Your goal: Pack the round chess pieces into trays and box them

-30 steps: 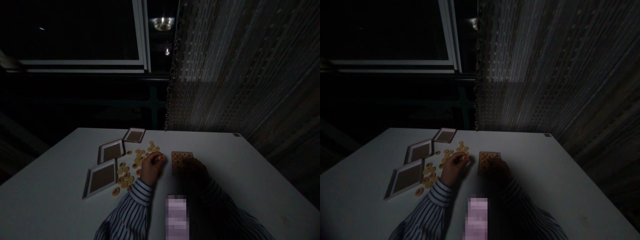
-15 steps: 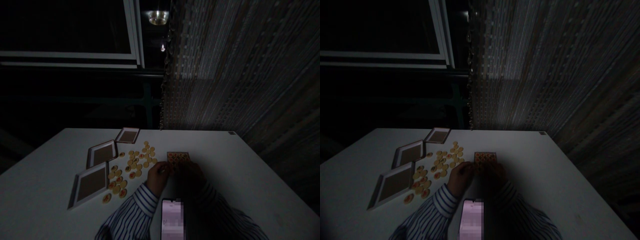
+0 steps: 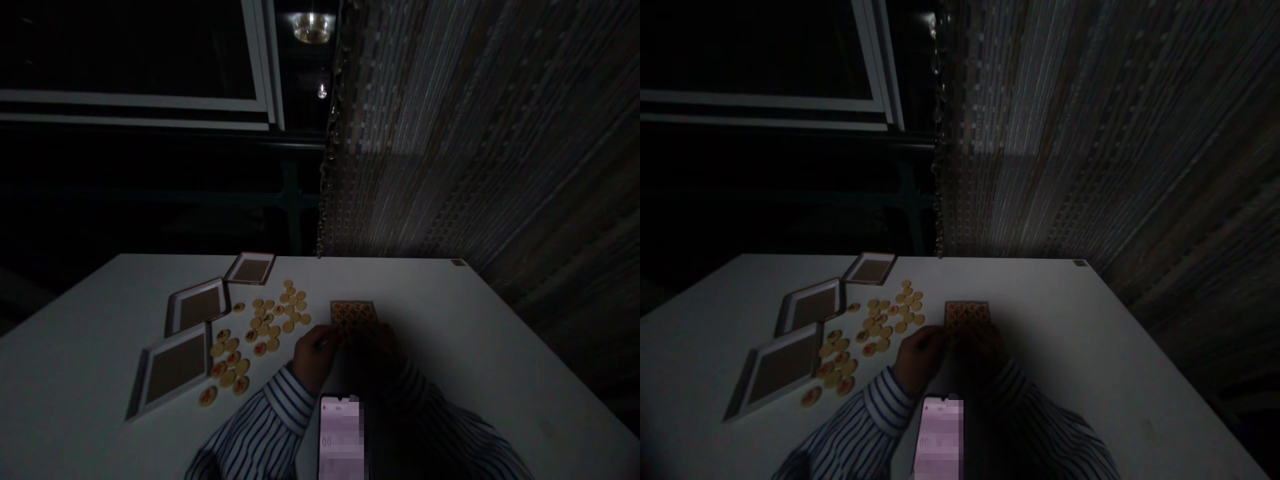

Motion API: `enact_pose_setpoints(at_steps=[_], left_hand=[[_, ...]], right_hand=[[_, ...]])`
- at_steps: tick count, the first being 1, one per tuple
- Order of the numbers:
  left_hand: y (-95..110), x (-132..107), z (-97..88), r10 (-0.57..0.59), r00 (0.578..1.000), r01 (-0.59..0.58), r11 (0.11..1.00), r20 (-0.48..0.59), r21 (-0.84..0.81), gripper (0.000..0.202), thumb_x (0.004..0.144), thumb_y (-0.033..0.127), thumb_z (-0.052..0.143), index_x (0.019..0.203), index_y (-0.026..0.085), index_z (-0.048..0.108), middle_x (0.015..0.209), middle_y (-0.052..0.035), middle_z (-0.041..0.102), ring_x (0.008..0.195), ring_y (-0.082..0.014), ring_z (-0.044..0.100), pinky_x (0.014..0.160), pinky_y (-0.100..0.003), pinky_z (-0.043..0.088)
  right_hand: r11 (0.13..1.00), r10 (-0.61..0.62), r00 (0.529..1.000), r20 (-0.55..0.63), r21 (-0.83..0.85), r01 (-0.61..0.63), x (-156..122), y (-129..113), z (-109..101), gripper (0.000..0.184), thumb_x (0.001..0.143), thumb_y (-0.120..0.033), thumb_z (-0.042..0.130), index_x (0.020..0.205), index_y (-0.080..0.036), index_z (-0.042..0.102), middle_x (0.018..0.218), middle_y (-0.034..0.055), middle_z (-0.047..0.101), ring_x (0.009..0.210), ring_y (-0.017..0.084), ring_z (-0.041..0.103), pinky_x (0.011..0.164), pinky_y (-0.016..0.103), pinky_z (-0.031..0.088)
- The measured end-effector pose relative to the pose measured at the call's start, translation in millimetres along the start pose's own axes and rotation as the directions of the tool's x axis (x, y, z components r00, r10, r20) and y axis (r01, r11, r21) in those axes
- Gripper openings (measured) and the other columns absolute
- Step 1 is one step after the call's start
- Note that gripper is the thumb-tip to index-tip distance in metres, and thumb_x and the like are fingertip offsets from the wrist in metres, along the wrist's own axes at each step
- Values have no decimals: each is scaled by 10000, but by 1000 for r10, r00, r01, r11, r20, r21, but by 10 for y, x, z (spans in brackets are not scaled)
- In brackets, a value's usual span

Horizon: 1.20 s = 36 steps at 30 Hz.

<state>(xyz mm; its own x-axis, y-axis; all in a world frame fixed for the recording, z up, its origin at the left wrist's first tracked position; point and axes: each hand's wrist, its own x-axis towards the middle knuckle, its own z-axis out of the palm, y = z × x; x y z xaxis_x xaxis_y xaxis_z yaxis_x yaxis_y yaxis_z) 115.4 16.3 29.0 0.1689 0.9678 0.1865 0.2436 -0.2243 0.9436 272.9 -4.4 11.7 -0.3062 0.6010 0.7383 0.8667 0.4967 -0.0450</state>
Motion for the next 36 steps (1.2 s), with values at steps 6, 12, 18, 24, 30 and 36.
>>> enact_pose_setpoints(at_steps=[6,12,18,24,30,36], left_hand=[[58,-13,4,-68,997,70,996,37,-63,219,725,300,520,835,170,658,838,-53,681,803,-174,618,762,-305,488],[32,-18,43,-105,994,102,982,-12,-156,191,696,282,560,817,154,633,770,-50,683,730,-159,629,690,-275,505],[-12,-14,57,-79,997,80,988,7,-131,179,681,265,577,809,152,632,801,-59,679,773,-164,623,724,-280,493],[80,-21,45,-61,998,60,985,-2,-162,169,674,272,580,785,154,629,776,-53,681,745,-159,629,700,-270,503],[42,-37,49,-59,998,65,983,37,-170,198,656,246,597,834,163,615,838,-55,678,786,-162,626,724,-273,504],[-10,-41,65,-77,995,86,982,60,-167,228,674,252,578,873,149,618,868,-71,673,816,-170,621,747,-277,494]], right_hand=[[999,-20,999,30,31,19,92,-49,-120,207,828,-221,394,817,-155,590,720,73,625,705,168,550,651,321,381],[997,-78,997,7,-20,78,82,-42,-86,190,823,-216,416,823,-169,600,724,60,635,705,163,554,650,317,383],[999,-46,999,-17,17,46,18,-15,-3,218,832,-224,397,839,-171,608,749,73,638,733,169,561,666,323,391],[999,-42,998,-41,8,42,69,-28,-52,195,828,-214,420,831,-153,605,725,70,644,706,161,563,647,307,409],[998,-58,997,-43,34,59,66,3,-75,205,838,-217,402,870,-151,593,775,70,647,750,165,571,657,307,425],[999,-4,1000,-10,52,4,65,-10,-85,192,839,-213,419,861,-159,602,775,70,642,765,162,569,682,307,435]])
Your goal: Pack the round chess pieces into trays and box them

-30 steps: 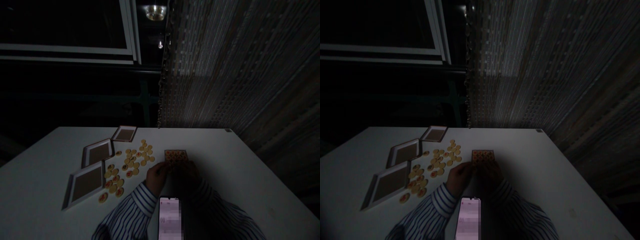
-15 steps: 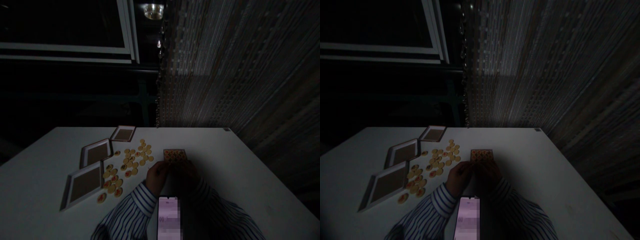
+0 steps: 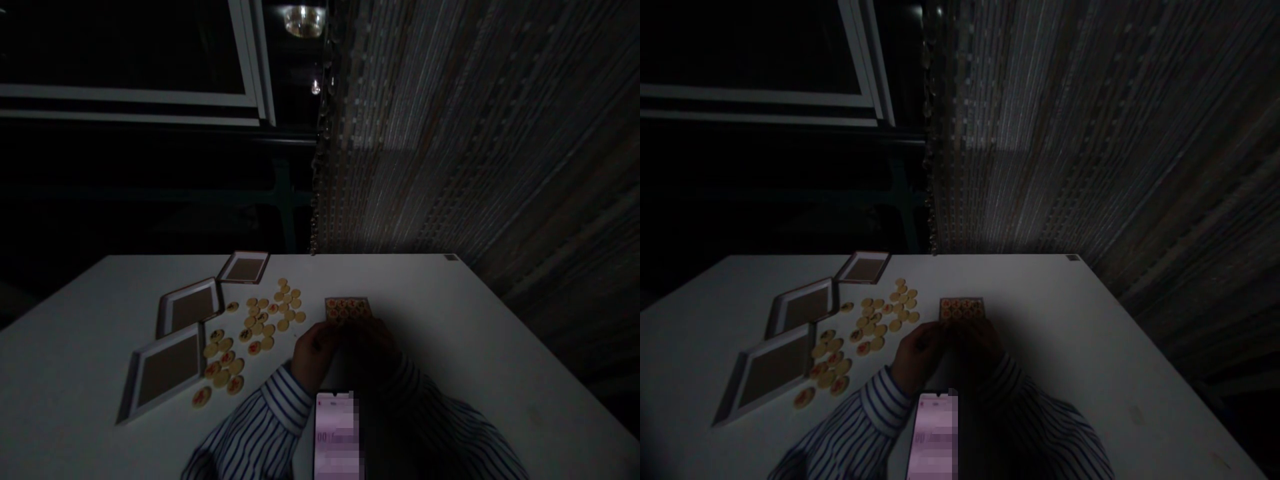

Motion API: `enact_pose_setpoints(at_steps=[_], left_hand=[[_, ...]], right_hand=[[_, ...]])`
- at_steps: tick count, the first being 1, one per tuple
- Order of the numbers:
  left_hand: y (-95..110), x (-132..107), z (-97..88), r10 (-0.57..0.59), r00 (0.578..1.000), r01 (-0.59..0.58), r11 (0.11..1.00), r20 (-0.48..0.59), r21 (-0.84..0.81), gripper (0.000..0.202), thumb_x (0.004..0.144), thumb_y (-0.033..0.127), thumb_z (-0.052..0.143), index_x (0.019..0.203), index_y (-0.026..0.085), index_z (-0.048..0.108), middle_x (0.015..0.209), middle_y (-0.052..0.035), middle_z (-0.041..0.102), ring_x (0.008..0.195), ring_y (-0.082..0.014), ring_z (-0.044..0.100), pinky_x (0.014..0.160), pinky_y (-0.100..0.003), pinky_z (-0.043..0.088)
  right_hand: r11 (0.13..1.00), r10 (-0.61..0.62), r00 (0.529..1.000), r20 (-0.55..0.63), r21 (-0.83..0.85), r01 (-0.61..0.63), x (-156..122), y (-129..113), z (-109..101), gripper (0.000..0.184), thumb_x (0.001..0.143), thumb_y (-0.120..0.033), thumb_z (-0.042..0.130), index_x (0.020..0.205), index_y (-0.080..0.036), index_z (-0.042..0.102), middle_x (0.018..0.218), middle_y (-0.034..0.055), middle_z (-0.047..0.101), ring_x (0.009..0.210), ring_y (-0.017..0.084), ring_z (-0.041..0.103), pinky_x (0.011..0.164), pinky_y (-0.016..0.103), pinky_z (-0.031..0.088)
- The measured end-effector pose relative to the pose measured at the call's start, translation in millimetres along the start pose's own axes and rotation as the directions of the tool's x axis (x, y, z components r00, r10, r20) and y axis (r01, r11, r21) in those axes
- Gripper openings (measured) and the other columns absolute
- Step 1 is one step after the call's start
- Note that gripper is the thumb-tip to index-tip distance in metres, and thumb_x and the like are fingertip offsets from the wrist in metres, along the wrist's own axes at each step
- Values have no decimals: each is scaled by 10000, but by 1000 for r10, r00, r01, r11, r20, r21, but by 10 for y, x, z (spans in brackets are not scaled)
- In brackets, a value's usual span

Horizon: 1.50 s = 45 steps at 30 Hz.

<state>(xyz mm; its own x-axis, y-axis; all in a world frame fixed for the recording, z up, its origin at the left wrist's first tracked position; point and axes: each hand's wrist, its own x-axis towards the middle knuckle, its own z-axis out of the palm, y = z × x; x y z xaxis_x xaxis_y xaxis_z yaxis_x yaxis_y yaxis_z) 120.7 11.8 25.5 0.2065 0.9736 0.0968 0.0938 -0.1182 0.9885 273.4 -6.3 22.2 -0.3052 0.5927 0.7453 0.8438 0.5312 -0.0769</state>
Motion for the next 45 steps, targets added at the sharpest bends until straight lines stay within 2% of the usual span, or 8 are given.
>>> enact_pose_setpoints(at_steps=[8,19,24,27,31,35,39,45], left_hand=[[102,10,-32,-31,999,29,998,-24,-56,207,671,272,576,820,148,648,809,-59,687,768,-169,629,727,-280,503],[33,11,-30,36,999,-36,999,-34,3,228,693,305,557,840,166,663,830,-57,686,788,-180,625,747,-301,499],[3,-4,-57,62,997,-57,992,-45,116,244,723,316,520,872,170,647,838,-56,678,807,-176,614,753,-304,486],[-46,-1,-71,131,991,-118,967,-41,226,236,725,308,521,883,179,639,871,-63,667,832,-184,604,769,-319,474],[-105,14,-81,243,970,-228,894,10,386,217,736,297,511,882,195,635,875,-66,658,842,-197,593,767,-337,467],[-143,16,-76,301,950,-299,812,79,501,229,765,291,477,911,190,622,877,-74,651,836,-195,591,744,-329,474],[-176,18,-67,342,936,-332,769,87,546,225,778,287,463,912,183,611,870,-71,649,830,-191,593,731,-327,484],[-226,33,-66,372,923,-353,723,96,593,217,786,258,456,926,164,592,878,-67,645,828,-180,590,729,-335,496]], right_hand=[[998,-41,999,14,37,40,37,7,-10,197,835,-211,417,922,-162,587,797,70,650,757,156,578,680,294,440],[999,-34,997,66,-3,34,123,-19,-50,192,834,-228,421,806,-175,604,748,48,649,715,152,566,666,299,400],[997,21,974,224,65,-36,230,171,-157,166,793,-286,481,797,-197,621,706,29,655,638,127,571,608,245,405],[996,92,972,218,-12,-92,249,354,-243,223,754,-354,499,844,-187,617,773,62,662,697,169,586,627,272,426],[990,141,965,219,-55,-132,225,600,-266,296,755,-316,484,979,-147,577,858,82,653,763,180,586,656,289,442],[960,278,928,248,-102,-260,273,731,-227,283,765,-319,488,977,-154,579,801,59,646,736,166,580,675,285,437],[932,363,876,317,-105,-348,365,761,-196,278,769,-339,477,963,-170,583,805,45,645,734,154,576,683,268,432],[910,412,799,438,-155,-384,359,804,-132,276,766,-349,470,959,-187,583,835,35,644,751,151,573,692,254,421]])
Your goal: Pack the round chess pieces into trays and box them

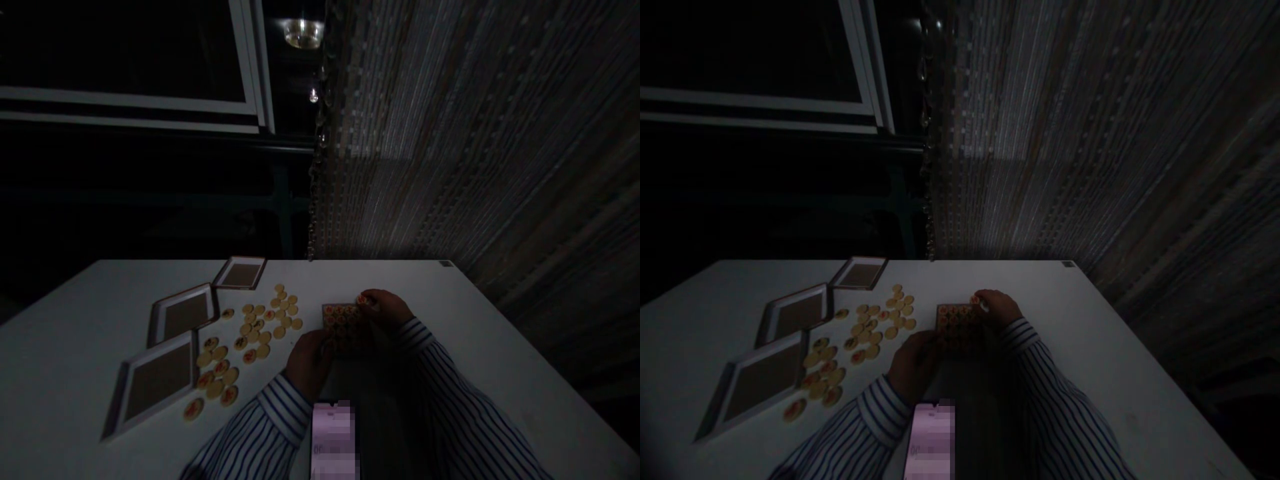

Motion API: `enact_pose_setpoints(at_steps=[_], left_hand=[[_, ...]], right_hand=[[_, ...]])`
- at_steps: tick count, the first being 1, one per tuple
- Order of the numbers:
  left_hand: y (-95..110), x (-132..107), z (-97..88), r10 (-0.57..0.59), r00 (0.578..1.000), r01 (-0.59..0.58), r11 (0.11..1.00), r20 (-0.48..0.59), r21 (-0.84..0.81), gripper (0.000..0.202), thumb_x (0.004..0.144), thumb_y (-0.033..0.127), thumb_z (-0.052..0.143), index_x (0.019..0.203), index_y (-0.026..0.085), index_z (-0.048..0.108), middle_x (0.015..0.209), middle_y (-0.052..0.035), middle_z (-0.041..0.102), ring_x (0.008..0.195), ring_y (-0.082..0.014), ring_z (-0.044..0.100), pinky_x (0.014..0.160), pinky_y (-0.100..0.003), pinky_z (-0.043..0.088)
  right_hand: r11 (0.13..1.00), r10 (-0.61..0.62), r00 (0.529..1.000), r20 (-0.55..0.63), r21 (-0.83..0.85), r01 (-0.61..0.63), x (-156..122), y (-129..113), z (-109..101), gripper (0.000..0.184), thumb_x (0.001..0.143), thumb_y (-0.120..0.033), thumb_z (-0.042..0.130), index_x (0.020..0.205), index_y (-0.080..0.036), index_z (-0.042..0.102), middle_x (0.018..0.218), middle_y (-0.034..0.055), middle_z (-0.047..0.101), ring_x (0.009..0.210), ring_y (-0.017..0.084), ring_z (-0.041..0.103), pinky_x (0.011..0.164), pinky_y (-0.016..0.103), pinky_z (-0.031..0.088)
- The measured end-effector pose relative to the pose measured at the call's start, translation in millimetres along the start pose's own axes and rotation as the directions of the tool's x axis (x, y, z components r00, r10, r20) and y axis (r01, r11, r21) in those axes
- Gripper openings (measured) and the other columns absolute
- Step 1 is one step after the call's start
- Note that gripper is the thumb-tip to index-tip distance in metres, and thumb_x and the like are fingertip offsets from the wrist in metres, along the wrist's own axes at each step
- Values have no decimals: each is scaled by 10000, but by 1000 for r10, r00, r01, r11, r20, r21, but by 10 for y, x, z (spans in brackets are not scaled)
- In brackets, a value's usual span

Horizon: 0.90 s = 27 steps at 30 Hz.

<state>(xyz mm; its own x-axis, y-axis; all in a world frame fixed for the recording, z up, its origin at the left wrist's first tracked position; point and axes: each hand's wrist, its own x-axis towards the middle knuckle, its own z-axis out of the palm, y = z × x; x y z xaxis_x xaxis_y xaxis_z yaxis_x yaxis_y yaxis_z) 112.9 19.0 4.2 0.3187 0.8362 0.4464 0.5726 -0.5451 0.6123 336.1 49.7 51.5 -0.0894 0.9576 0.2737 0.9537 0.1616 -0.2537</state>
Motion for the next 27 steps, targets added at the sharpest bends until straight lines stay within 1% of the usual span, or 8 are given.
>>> enact_pose_setpoints(at_steps=[5,10,16,20,27], left_hand=[[7,2,-11,27,1000,-27,1000,4,12,201,783,238,457,917,170,590,876,-62,645,825,-174,590,731,-330,499],[29,15,-33,40,999,-40,999,-20,23,208,775,232,467,925,164,594,866,-65,651,816,-176,597,713,-323,505],[12,8,-30,37,999,-37,999,-5,27,207,776,237,473,920,162,601,874,-65,652,823,-177,596,727,-325,502],[6,-8,-28,34,999,-33,999,-19,20,208,777,240,473,927,167,598,880,-62,650,834,-176,594,732,-324,501],[32,28,-61,20,1000,-20,1000,-6,11,202,776,236,469,908,159,601,872,-66,653,827,-177,594,734,-330,499]], right_hand=[[998,31,992,125,-57,-24,1,37,41,287,750,-317,493,991,-189,582,912,52,639,799,156,573,711,253,409],[998,36,982,188,-61,-25,17,66,67,293,752,-325,488,992,-186,585,910,52,637,784,153,570,692,249,405],[997,21,977,213,-83,-3,29,55,53,266,764,-313,475,970,-190,591,905,54,632,782,148,562,692,239,398],[994,20,971,239,-109,6,40,30,35,255,772,-310,470,957,-192,599,898,59,625,789,151,557,691,244,391],[991,15,972,236,-135,17,46,7,36,243,779,-297,465,951,-200,607,888,61,616,793,147,551,695,237,388]])
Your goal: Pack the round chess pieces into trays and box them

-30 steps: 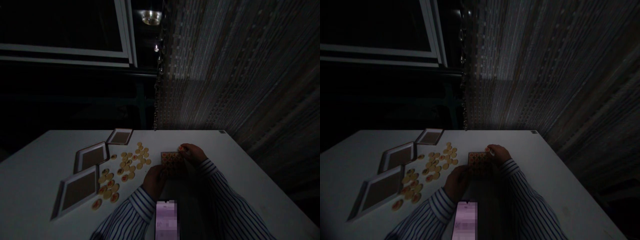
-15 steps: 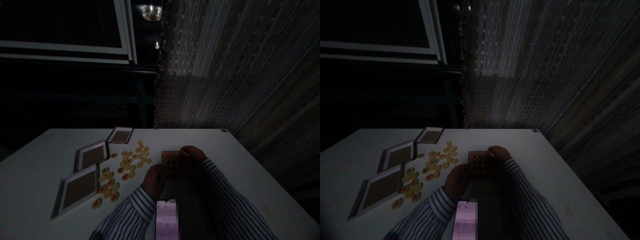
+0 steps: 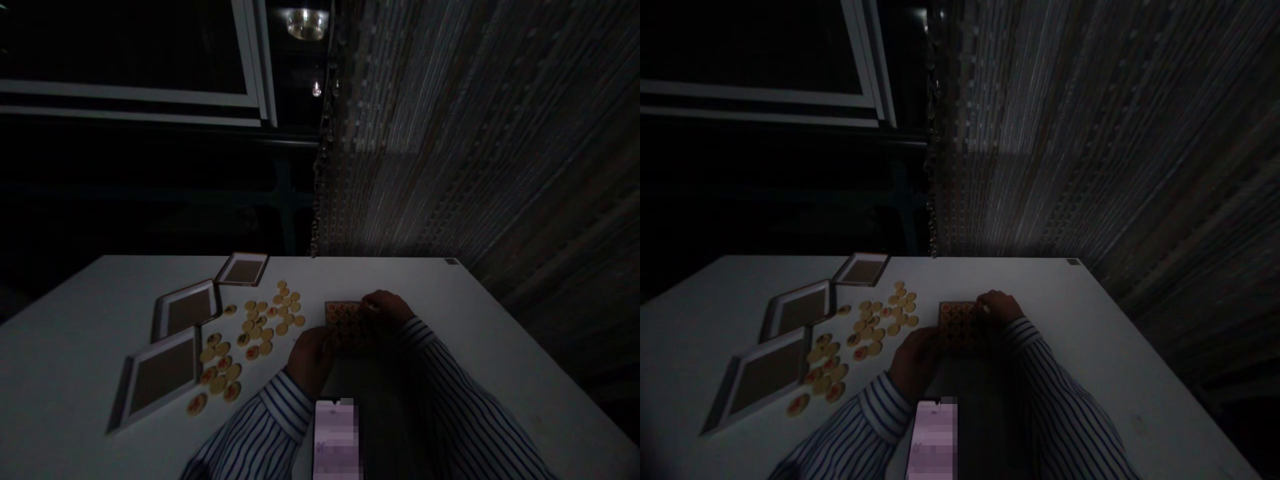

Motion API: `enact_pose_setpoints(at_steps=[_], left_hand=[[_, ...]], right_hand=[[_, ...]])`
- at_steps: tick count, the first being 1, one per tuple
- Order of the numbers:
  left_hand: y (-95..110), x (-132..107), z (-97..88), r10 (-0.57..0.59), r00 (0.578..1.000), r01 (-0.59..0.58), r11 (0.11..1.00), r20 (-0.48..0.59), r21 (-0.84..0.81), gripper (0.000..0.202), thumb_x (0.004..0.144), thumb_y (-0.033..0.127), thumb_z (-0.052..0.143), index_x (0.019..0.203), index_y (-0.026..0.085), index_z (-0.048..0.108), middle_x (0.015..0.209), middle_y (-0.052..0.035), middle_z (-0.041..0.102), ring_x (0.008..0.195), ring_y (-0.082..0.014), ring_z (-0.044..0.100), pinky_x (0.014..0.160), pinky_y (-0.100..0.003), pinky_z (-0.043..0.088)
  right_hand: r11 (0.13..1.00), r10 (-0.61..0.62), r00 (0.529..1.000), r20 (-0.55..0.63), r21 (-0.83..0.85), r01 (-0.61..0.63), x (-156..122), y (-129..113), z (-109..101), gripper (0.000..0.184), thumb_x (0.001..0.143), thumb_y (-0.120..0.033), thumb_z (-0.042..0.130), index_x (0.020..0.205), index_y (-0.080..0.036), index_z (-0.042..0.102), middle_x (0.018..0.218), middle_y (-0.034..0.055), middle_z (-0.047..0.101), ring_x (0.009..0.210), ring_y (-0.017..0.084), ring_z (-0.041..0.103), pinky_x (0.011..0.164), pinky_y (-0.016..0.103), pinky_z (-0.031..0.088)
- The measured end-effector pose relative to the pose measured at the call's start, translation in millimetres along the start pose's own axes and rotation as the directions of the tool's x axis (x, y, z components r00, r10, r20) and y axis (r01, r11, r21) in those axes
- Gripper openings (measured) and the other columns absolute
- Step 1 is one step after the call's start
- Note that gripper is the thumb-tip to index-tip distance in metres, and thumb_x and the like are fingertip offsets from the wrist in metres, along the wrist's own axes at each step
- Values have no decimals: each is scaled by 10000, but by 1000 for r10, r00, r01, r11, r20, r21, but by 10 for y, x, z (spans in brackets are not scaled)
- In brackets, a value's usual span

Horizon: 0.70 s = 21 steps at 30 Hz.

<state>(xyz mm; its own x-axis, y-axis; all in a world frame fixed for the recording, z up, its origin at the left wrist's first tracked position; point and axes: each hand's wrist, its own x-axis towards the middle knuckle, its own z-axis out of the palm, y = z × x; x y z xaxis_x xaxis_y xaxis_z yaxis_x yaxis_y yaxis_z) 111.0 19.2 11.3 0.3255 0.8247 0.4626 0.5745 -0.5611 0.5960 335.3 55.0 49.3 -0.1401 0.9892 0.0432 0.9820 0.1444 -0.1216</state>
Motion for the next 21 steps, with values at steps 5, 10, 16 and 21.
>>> enact_pose_setpoints(at_steps=[5,10,16,21], left_hand=[[-2,-2,-10,1,1000,-1,1000,7,-18,218,779,239,462,931,158,597,892,-69,650,844,-178,589,746,-331,494],[1,-11,-12,-9,1000,9,1000,15,-1,228,782,254,459,938,160,596,901,-71,648,852,-180,588,750,-335,493],[-2,-7,6,12,1000,-12,1000,-8,22,209,766,233,469,919,172,598,859,-62,654,812,-176,597,715,-325,503],[-16,-20,15,7,1000,-7,1000,0,12,207,777,240,462,926,179,592,881,-60,650,829,-174,594,727,-328,499]], right_hand=[[1000,16,1000,-2,-6,-16,-1,-13,-2,248,784,-305,468,960,-199,607,902,64,607,807,147,548,704,240,391],[1000,16,1000,16,-17,-16,8,-2,3,255,794,-325,460,960,-201,609,921,67,604,830,155,552,703,246,392],[1000,3,1000,15,-25,-2,-15,-4,-24,265,811,-344,440,957,-202,609,925,76,604,847,161,550,715,257,393],[1000,-1,999,47,-19,2,-5,32,-10,266,810,-333,444,996,-223,599,971,71,597,865,168,547,715,265,395]])
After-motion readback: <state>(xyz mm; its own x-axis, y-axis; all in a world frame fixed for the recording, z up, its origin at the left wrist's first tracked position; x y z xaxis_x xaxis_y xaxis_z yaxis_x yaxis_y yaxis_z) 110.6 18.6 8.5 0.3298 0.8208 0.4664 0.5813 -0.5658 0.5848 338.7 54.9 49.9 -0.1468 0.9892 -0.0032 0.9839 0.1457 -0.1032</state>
